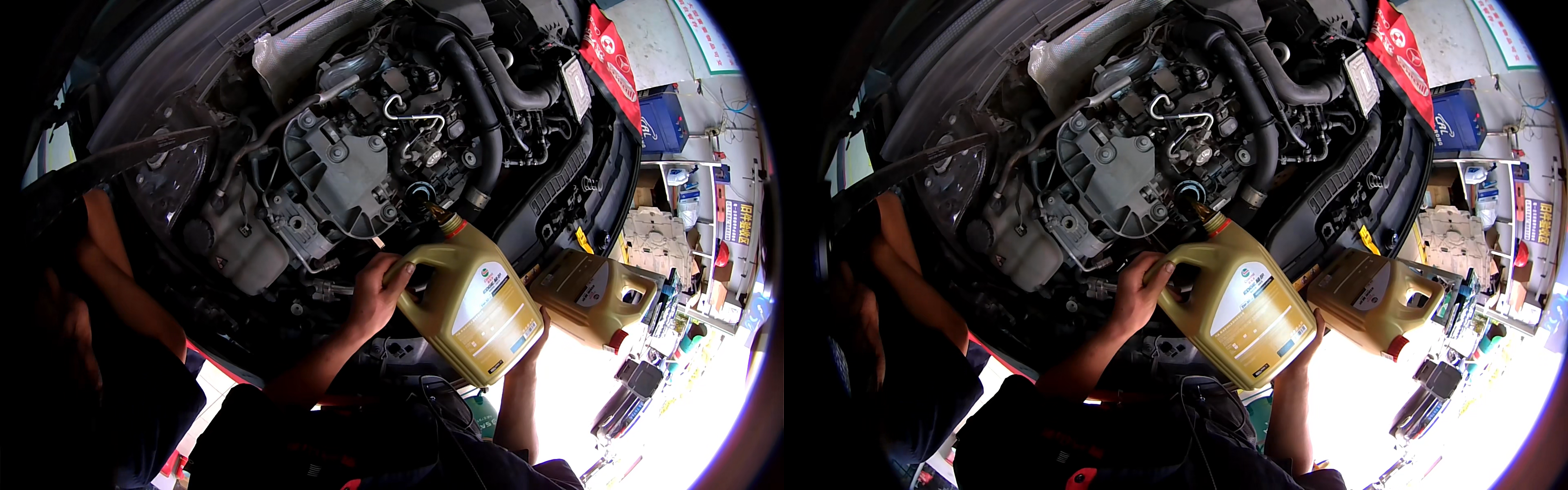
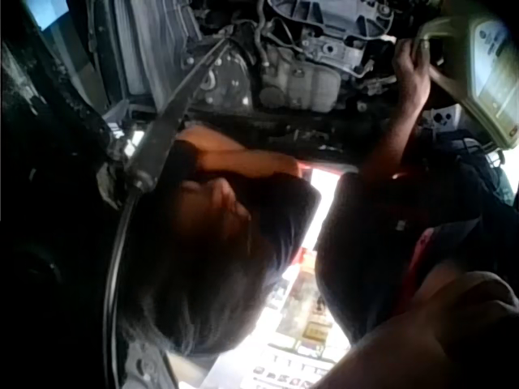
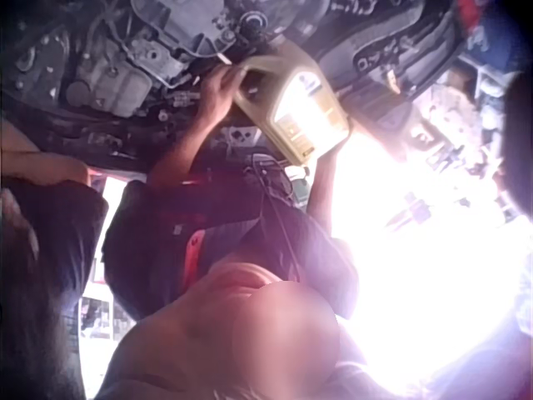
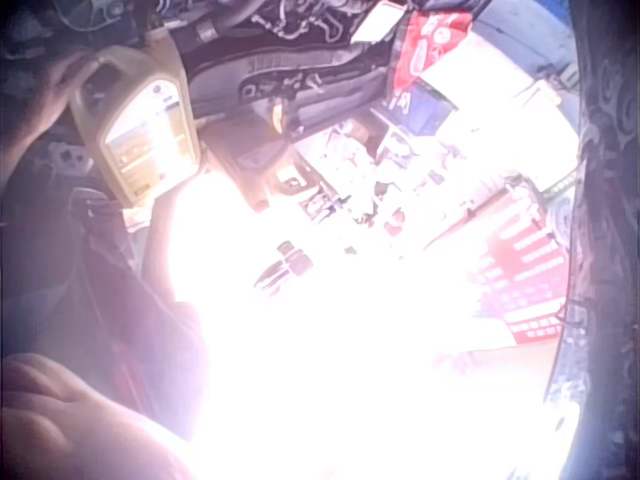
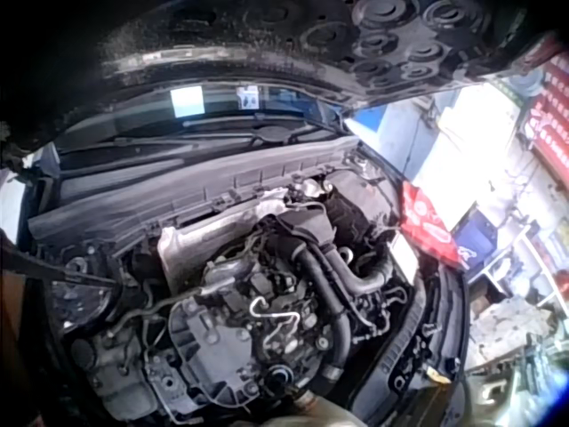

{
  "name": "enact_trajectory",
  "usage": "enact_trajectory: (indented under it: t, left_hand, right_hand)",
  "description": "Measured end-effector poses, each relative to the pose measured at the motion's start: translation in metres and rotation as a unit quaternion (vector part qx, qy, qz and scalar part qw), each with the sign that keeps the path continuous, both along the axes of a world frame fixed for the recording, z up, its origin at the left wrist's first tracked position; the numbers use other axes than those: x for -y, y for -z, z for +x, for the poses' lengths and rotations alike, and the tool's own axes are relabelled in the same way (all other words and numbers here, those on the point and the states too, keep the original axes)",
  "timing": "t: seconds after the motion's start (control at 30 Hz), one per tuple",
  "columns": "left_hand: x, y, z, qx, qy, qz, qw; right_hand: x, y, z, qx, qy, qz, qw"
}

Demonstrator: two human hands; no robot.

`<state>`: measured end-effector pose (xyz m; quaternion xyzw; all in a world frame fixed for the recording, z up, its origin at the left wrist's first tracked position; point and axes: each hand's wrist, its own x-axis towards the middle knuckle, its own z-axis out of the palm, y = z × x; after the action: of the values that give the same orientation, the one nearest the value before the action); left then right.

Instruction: The person opens a container of engine oil and pours it into the car's engine through the oil filler opening. The person then closes the container and places it on the car's hood.

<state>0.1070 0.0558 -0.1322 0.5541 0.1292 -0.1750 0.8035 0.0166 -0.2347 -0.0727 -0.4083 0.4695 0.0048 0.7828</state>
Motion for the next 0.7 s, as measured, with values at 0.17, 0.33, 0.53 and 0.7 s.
enact_trajectory:
  t: [0.17, 0.33, 0.53, 0.7]
  left_hand:
    - [-0.001, 0.000, 0.001, 0.016, 0.006, 0.022, 1.000]
    - [-0.001, 0.002, 0.000, 0.012, 0.008, 0.012, 1.000]
    - [0.001, 0.002, 0.000, 0.000, -0.003, -0.006, 1.000]
    - [0.000, 0.011, -0.001, 0.018, 0.004, 0.043, 0.999]
  right_hand:
    - [0.000, 0.002, 0.000, 0.007, 0.002, 0.000, 1.000]
    - [0.004, 0.004, -0.002, 0.028, 0.004, 0.008, 1.000]
    - [-0.001, 0.002, 0.002, 0.003, 0.022, 0.006, 1.000]
    - [0.001, 0.003, 0.002, -0.001, 0.015, 0.008, 1.000]
